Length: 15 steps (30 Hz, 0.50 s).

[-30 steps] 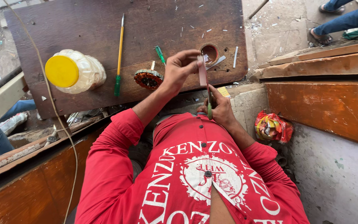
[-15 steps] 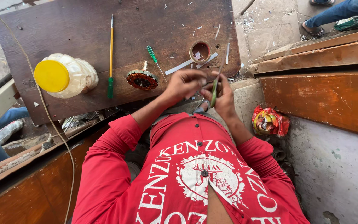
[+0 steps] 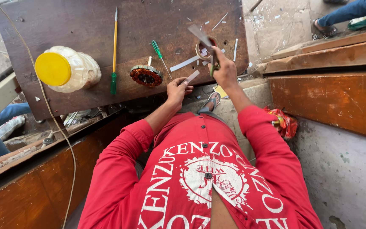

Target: The person works on a small cylindrical electrical component, cutting strips of white tape with scissors and wrapping them around the component. They use a green screwdriver to adjust parts of the component and continue taping and manipulating it throughout the clip.

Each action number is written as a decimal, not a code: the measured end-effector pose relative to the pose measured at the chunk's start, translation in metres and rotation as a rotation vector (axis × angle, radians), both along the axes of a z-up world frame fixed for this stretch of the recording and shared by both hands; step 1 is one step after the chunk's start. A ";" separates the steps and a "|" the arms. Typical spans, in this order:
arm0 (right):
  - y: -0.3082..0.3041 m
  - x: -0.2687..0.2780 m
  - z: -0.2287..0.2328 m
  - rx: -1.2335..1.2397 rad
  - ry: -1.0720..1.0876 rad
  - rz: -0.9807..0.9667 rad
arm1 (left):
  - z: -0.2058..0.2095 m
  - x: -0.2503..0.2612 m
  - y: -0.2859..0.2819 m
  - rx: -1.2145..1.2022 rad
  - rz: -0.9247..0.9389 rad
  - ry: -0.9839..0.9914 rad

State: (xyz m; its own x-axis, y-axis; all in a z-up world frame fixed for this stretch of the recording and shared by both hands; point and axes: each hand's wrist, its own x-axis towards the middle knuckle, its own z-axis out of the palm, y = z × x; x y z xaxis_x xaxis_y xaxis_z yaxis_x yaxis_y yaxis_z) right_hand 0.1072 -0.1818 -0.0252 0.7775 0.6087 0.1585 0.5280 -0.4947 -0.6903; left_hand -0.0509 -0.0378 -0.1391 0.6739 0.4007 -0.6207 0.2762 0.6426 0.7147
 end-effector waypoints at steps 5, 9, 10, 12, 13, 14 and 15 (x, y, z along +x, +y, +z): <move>0.018 0.031 -0.021 -0.186 -0.123 0.178 | -0.020 0.022 0.002 0.076 0.097 0.090; 0.019 0.031 -0.035 -0.171 -0.108 0.135 | -0.020 0.032 0.001 0.144 0.144 0.089; 0.018 0.031 -0.036 -0.143 -0.105 0.144 | -0.021 0.034 0.000 0.150 0.153 0.084; 0.017 0.033 -0.034 -0.085 -0.102 0.155 | -0.023 0.041 0.000 0.157 0.174 0.073; 0.018 0.034 -0.033 -0.075 -0.105 0.160 | -0.024 0.045 0.002 0.158 0.186 0.066; 0.018 0.034 -0.031 -0.065 -0.108 0.166 | -0.026 0.050 0.003 0.159 0.197 0.060; 0.017 0.031 -0.029 -0.057 -0.108 0.170 | -0.027 0.052 0.003 0.183 0.194 0.044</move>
State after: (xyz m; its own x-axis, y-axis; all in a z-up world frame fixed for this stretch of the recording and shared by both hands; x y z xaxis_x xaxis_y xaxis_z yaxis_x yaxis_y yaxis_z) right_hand 0.1382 -0.1651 -0.0546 0.6433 0.7399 0.1968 0.6765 -0.4290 -0.5986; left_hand 0.0012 -0.0345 -0.1658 0.5477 0.6279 -0.5530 0.1936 0.5479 0.8138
